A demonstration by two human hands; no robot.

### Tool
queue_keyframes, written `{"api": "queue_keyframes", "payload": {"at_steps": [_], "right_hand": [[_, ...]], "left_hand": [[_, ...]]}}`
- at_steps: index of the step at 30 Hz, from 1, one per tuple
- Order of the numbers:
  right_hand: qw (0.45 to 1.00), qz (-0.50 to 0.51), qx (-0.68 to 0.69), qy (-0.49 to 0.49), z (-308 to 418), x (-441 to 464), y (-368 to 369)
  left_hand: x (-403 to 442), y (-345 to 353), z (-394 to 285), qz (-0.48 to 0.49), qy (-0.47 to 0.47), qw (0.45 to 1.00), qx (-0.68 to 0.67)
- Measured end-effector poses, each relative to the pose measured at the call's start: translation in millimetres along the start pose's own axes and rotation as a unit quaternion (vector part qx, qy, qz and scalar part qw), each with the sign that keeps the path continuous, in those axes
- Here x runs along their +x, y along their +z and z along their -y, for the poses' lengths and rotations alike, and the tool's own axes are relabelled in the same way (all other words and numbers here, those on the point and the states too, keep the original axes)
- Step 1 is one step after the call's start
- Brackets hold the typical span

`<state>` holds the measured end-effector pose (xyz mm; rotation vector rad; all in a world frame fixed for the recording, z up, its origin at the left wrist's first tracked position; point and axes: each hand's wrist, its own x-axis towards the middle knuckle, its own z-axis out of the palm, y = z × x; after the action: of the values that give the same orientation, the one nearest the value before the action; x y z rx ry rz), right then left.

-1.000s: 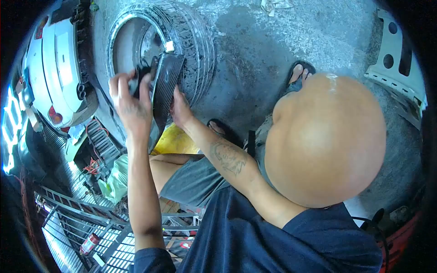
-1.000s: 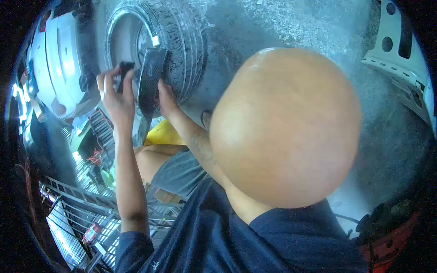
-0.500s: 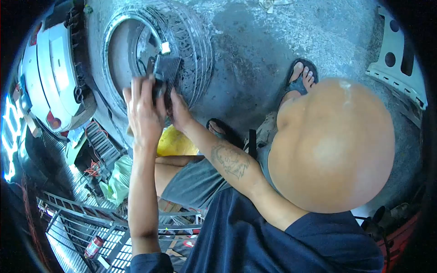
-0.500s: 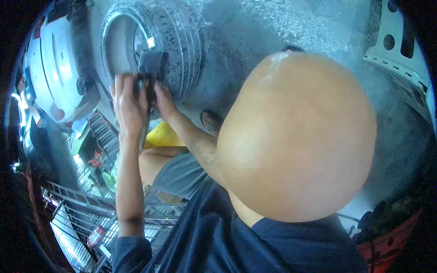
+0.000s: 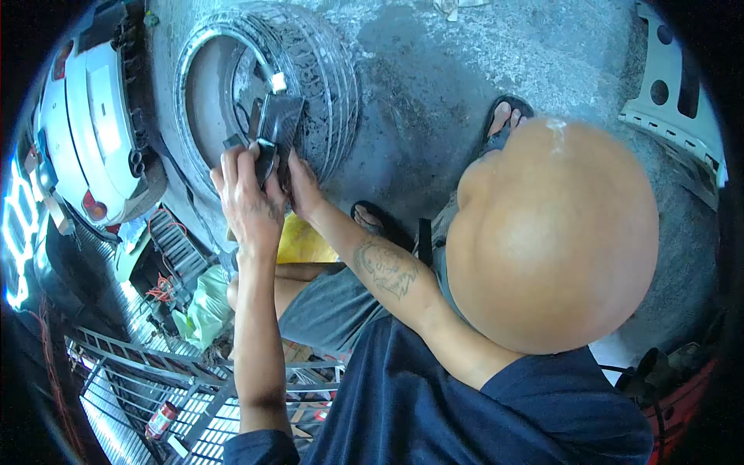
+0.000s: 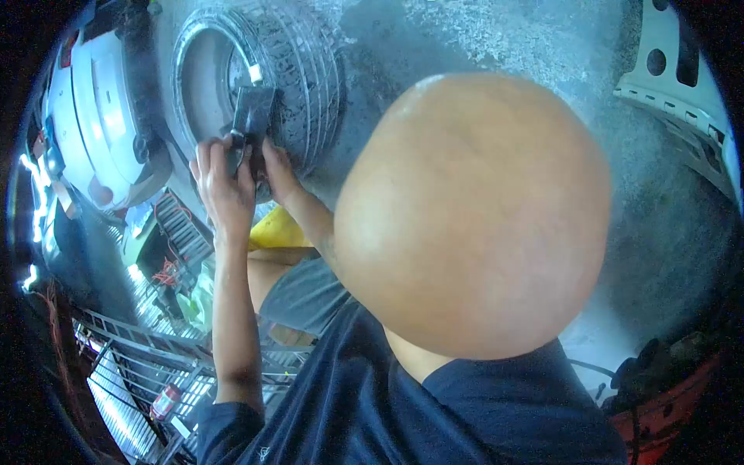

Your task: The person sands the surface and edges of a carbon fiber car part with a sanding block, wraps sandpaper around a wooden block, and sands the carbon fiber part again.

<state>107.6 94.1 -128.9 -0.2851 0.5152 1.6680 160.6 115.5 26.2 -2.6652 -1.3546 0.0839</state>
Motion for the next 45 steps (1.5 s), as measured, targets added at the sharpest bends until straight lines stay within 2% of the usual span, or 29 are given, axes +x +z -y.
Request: {"api": "queue_keyframes", "payload": {"at_steps": [1, 3, 5, 7, 9, 11, 13, 15, 17, 19, 21, 22, 25, 27, 30, 31, 33, 34, 37, 39, 41, 45], "right_hand": [[0.999, -0.011, -0.028, 0.027, 2, 2, -2], [0.999, -0.028, 0.009, 0.025, 4, -2, 3], [1.0, 0.024, -0.008, 0.0, -12, 8, -16], [0.998, -0.003, 0.044, -0.036, -14, 7, -7], [0.999, 0.024, 0.031, 0.005, -14, 15, -10], [0.999, -0.01, 0.037, 0.001, -9, 12, -6], [1.0, 0.01, -0.005, -0.009, -10, 6, -9], [1.0, 0.008, 0.004, -0.021, -15, 12, -11], [1.0, 0.001, 0.018, 0.01, -20, 17, -15], [0.999, -0.039, 0.028, 0.017, 3, 7, 4], [1.0, -0.01, 0.013, -0.022, -14, 9, -4], [0.999, 0.026, 0.013, 0.046, 1, 3, -5], [0.999, 0.021, 0.044, 0.002, -14, 6, -14], [0.999, 0.037, 0.031, 0.012, 0, 13, -3], [0.999, -0.036, 0.033, -0.01, -11, 5, 0], [0.999, 0.03, -0.022, 0.009, -18, 13, -20], [1.0, -0.003, 0.007, 0.003, -18, 12, -18], [1.0, 0.0, 0.01, -0.001, -16, 13, -13], [0.999, -0.031, 0.031, -0.033, -14, 7, -1], [1.0, -0.025, 0.011, -0.009, -15, 11, -8], [0.999, -0.039, 0.011, 0.004, -16, 12, -11], [1.0, 0.021, -0.008, 0.006, -14, 10, -20]], "left_hand": [[5, 6, 5, -0.003, 0.005, 1.0, -0.002], [27, 8, -3, 0.001, 0.003, 1.0, 0.022], [35, 13, -7, -0.022, -0.004, 1.0, 0.004], [15, 7, -5, 0.0, -0.017, 1.0, 0.015], [8, 6, -1, -0.007, -0.019, 1.0, 0.014], [13, 14, -2, 0.0, -0.034, 0.999, 0.006], [38, 17, -7, -0.026, -0.006, 0.999, 0.02], [28, 14, -8, -0.033, -0.008, 0.999, 0.014], [0, 10, 0, -0.02, -0.011, 1.0, -0.003], [10, 20, 1, -0.034, -0.011, 0.999, -0.016], [36, 22, -2, -0.033, 0.008, 0.999, 0.009], [42, 23, -4, -0.027, -0.002, 1.0, -0.002], [13, 8, -5, -0.001, -0.007, 1.0, -0.006], [15, 9, -2, -0.008, 0.016, 1.0, -0.012], [39, 14, -1, 0.02, 0.022, 0.999, -0.011], [52, 12, -3, 0.006, 0.011, 1.0, -0.025], [62, 11, 15, -0.08, 0.016, 0.994, -0.068], [54, 1, 18, -0.074, -0.041, 0.992, -0.092], [25, -22, 17, -0.019, -0.039, 0.996, -0.079], [14, -21, 13, 0.025, 0.044, 0.998, -0.043], [6, -16, 10, 0.058, 0.048, 0.997, -0.012], [-2, -15, 12, 0.072, 0.095, 0.99, 0.071]]}}
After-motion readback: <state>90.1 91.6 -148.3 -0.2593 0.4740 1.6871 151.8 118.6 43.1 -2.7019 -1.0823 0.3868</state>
